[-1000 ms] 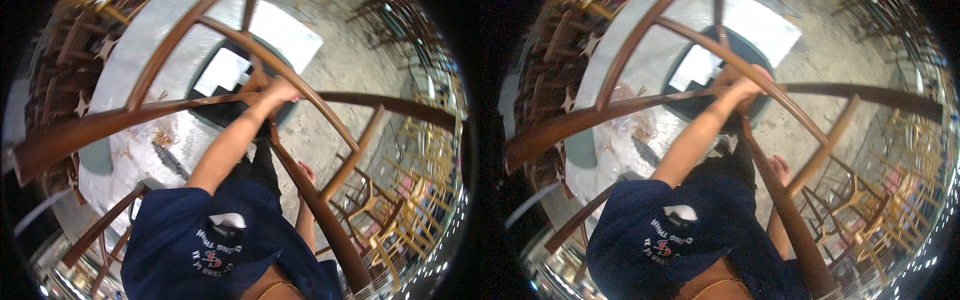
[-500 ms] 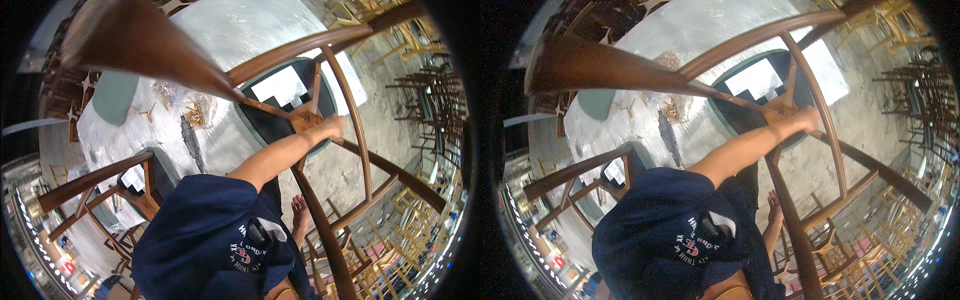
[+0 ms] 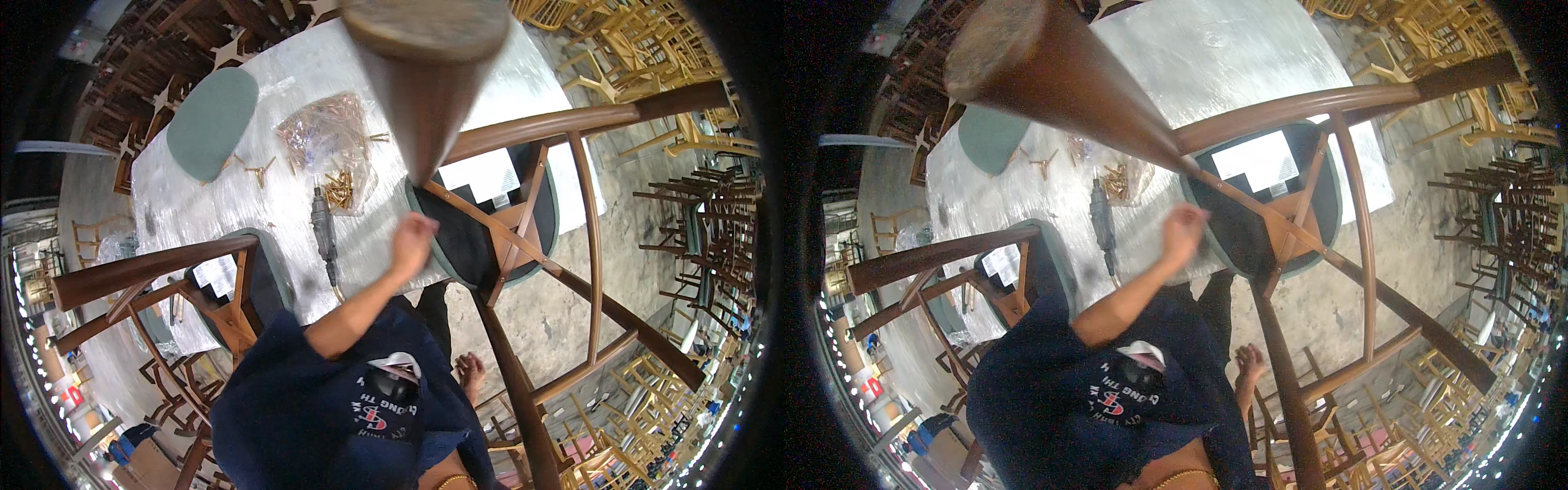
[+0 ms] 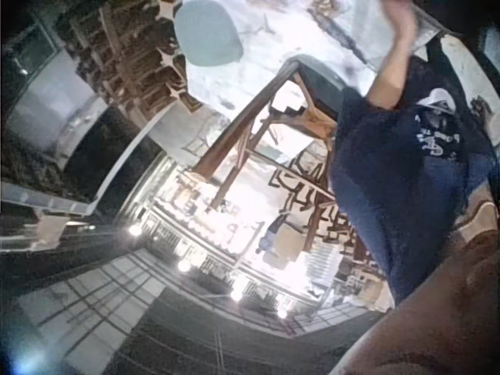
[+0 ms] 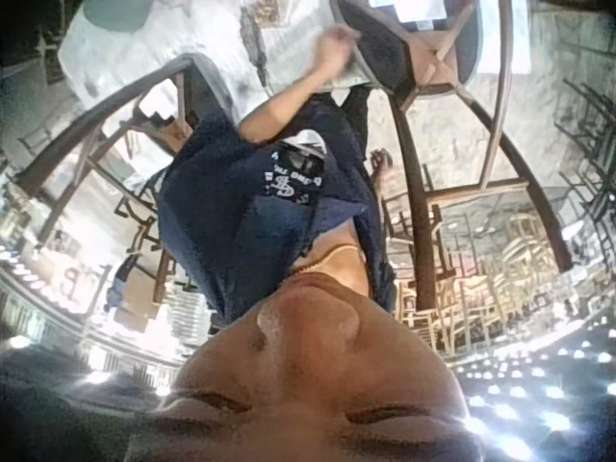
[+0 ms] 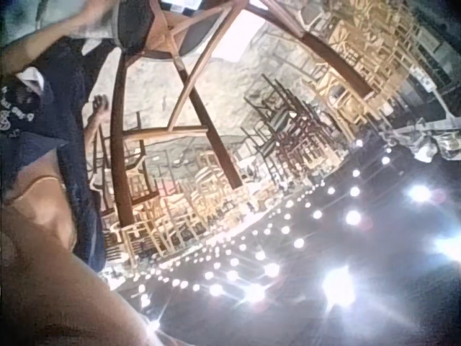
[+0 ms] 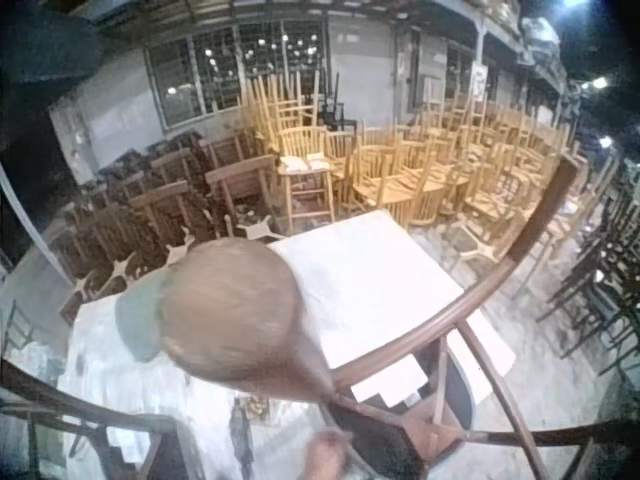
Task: The person assembles a wooden chair by inserting screws into the frame and tightening them with a power drill. They then place a cushion onto the chair seat and move the completed chair to a stack.
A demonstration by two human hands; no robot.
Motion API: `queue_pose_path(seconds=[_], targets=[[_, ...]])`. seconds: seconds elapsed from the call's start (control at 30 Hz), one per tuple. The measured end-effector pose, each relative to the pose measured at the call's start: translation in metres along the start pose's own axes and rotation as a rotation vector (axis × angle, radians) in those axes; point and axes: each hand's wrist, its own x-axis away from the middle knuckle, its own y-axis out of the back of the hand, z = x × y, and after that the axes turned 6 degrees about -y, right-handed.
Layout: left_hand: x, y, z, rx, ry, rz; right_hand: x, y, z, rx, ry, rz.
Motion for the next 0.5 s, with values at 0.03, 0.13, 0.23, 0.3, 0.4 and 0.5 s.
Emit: queue_pose_path(seconds=[0.03, 0.13, 0.23, 0.3, 0.4, 0.5], targets=[[-0.021, 0.046, 0.020, -0.173, -0.101, -0.255, 0.001, -0.004, -0.008, 0.069, -0.049, -0.012], [-0.066, 0.167, 0.032, -0.569, -0.114, -0.360, -0.017, 0.039, -0.055, 0.752, 0.441, 0.185], [-0.093, 0.198, 0.031, -0.939, -0.182, -0.080, -0.031, 0.021, -0.050, 0.729, 0.339, 0.146], [-0.107, 0.202, 0.024, -1.050, -0.167, 0.133, -0.022, 0.010, -0.042, 0.707, 0.247, 0.092], [-0.135, 0.201, 0.030, -1.038, -0.158, 0.294, -0.006, -0.011, -0.020, 0.327, 0.074, -0.005], [-0.141, 0.215, 0.038, -0.843, -0.217, 0.280, 0.008, -0.037, 0.020, 0.221, 0.032, 0.010]])
